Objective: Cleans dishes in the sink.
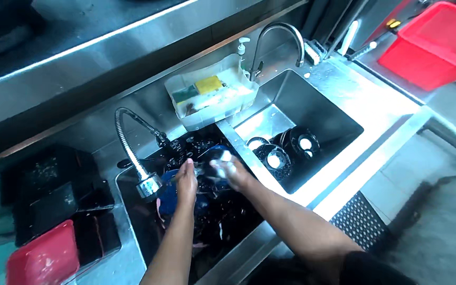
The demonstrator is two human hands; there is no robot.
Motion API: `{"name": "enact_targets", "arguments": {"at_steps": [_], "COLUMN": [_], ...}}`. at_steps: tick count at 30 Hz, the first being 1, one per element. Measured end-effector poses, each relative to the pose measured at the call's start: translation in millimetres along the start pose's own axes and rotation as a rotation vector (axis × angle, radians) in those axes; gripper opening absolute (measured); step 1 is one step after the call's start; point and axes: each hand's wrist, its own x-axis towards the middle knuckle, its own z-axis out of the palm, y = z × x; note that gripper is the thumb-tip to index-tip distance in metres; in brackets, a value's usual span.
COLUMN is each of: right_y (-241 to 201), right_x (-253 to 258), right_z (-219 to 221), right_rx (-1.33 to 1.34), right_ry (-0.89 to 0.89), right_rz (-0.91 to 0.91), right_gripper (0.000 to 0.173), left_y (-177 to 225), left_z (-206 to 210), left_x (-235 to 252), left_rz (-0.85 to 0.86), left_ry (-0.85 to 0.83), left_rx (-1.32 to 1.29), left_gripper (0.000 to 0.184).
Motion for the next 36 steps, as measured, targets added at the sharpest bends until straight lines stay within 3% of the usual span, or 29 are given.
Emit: {"name": "enact_targets", "arguments": {"at_steps": [3,6,8,11,14,17,19,21,23,27,30,33,35,36], "right_y": [-8,17,41,66,60,41,27,18,13,32,37,39,44,47], "right_x": [-2,7,11,13,7,1,-4,-2,6,-8,-19,6,17,11], "right_z": [-90,-172,-207,-222,-201,-159,-111,-57,-4,95,127,125,121,121], "right_rx": [-0.044,-0.264,-0.613,-0.993,-1.116,-1.019,-0.971,-0.931,-0.918,-1.089,-1.224,-1.224,-1.241,-1.254], "right_ry": [0.330,0.592,0.618,0.475,0.381,0.589,0.587,0.456,0.273,-0.200,-0.448,-0.248,-0.029,-0.023], "right_rz": [-0.050,0.057,0.290,0.629,0.646,0.307,0.053,-0.083,-0.080,-0.143,-0.264,-0.346,-0.397,-0.397], "right_gripper": [0.031,0.037,0.041,0.049,0.046,0.042,0.039,0.035,0.037,0.049,0.047,0.052,0.057,0.059], "left_y": [-18,-35,-39,-38,-35,-26,-23,-20,-18,-5,-6,-6,0,2], "left_z": [29,57,65,54,18,-17,-35,-42,-39,-39,-60,-69,-73,-74], "left_x": [17,18,14,2,-12,-26,-32,-36,-39,-55,-64,-78,-86,-86], "left_rz": [-0.102,-0.160,-0.206,-0.226,-0.163,-0.059,-0.005,-0.025,-0.104,-0.216,-0.171,-0.153,-0.102,-0.091], "left_ry": [-0.135,-0.184,-0.171,-0.080,0.038,0.168,0.262,0.339,0.379,0.236,0.196,0.319,0.372,0.389], "left_rx": [0.227,0.397,0.509,0.593,0.615,0.613,0.491,0.220,-0.107,-0.742,-0.913,-0.747,-0.755,-0.775], "left_gripper": [0.060,0.057,0.048,0.044,0.046,0.040,0.036,0.032,0.033,0.035,0.044,0.037,0.035,0.035]}}
